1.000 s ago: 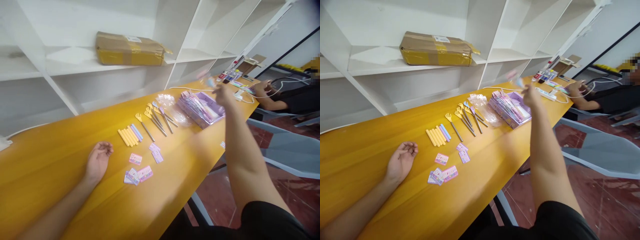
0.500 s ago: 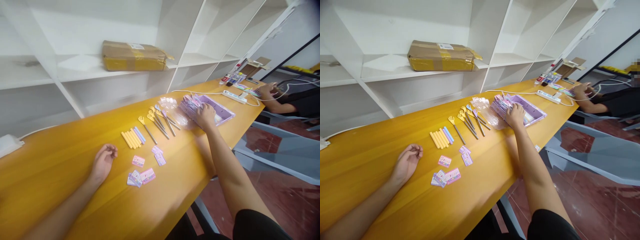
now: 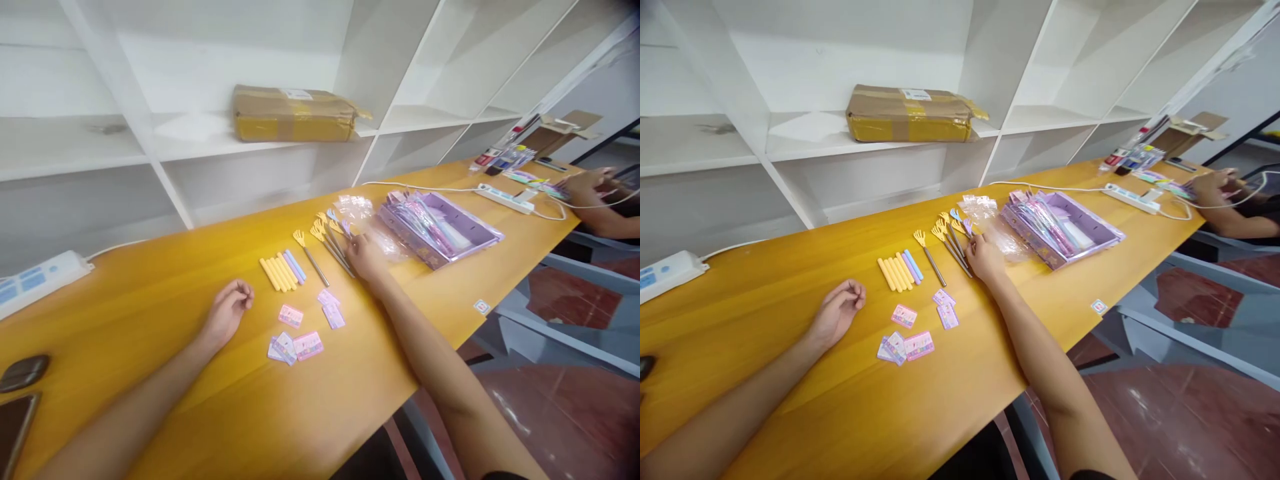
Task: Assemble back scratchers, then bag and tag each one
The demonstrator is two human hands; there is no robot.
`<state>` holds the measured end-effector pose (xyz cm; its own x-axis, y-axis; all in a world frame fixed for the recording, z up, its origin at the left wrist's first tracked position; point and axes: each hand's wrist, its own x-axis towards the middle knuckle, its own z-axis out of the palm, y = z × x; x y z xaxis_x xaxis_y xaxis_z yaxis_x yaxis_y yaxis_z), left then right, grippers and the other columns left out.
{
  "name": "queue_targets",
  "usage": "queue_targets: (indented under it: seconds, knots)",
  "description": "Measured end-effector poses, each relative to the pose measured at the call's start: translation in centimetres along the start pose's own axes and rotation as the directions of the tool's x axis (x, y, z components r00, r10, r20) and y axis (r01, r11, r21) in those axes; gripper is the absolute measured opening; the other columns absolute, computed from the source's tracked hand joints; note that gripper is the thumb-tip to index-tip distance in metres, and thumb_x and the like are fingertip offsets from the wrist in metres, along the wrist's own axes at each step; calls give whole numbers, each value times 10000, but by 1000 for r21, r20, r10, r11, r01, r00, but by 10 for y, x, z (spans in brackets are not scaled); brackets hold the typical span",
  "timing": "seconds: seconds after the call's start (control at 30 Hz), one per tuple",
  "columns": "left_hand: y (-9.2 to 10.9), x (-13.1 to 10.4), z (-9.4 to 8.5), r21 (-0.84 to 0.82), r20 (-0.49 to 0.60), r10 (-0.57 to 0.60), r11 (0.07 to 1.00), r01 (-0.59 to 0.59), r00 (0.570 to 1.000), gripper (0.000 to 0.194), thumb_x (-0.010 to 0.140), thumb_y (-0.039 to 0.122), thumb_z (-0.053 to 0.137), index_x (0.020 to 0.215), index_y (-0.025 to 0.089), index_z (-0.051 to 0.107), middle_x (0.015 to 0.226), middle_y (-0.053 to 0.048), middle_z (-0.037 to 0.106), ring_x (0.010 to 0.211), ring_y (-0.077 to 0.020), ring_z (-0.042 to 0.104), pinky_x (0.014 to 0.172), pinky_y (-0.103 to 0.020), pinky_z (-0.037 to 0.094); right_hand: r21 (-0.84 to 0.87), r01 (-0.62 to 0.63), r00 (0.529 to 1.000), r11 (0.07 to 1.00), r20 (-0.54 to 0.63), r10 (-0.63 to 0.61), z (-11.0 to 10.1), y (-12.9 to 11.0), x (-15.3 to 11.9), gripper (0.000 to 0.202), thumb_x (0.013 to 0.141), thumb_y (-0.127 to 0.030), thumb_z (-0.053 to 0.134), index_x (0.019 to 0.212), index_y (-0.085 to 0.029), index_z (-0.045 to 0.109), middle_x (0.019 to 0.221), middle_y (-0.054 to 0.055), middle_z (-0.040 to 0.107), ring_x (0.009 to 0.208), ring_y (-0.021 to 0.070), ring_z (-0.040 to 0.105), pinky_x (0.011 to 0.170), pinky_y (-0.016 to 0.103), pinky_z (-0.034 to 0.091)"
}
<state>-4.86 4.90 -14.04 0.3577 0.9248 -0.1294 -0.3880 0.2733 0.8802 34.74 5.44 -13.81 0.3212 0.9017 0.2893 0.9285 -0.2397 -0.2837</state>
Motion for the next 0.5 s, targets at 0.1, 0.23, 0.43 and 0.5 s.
queue_targets:
  seconds: [0.1, 0.23, 0.43, 0.5]
  knots:
    - [-1, -2, 2, 73, 25, 10, 997, -12, 1000, 48, 747, 121, 634, 749, 167, 618, 764, -5, 592, 640, -106, 485, 639, -229, 382, -1, -28, 999, 1000, -24, 28, 20, 0, -5, 284, 982, -329, 490, 1135, -146, 646, 1211, 183, 622, 1046, 289, 602, 867, 363, 473]
    - [-4, -3, 2, 145, 49, 18, 989, -25, 999, 40, 750, 134, 613, 754, 171, 625, 762, 0, 599, 630, -109, 483, 635, -245, 370, 6, -53, 998, 999, -32, 54, 22, 5, 0, 348, 997, -330, 474, 1235, -112, 606, 1251, 217, 608, 1119, 318, 590, 922, 396, 475]
    - [-8, -2, 0, 177, 70, 27, 983, -39, 997, 50, 750, 135, 586, 748, 169, 622, 749, 9, 587, 620, -104, 480, 635, -253, 357, 52, -50, 997, 997, -52, 53, 8, 2, 3, 453, 986, -209, 371, 1379, -23, 495, 1223, 275, 633, 1050, 317, 612, 904, 415, 474]
    - [-9, -1, -1, 185, 82, 21, 982, -36, 996, 47, 751, 137, 583, 746, 170, 616, 741, 12, 584, 619, -105, 485, 637, -255, 355, 76, -19, 998, 997, -63, 24, -2, -11, -4, 452, 1012, -206, 291, 1380, -28, 485, 1210, 271, 640, 1018, 303, 620, 873, 401, 471]
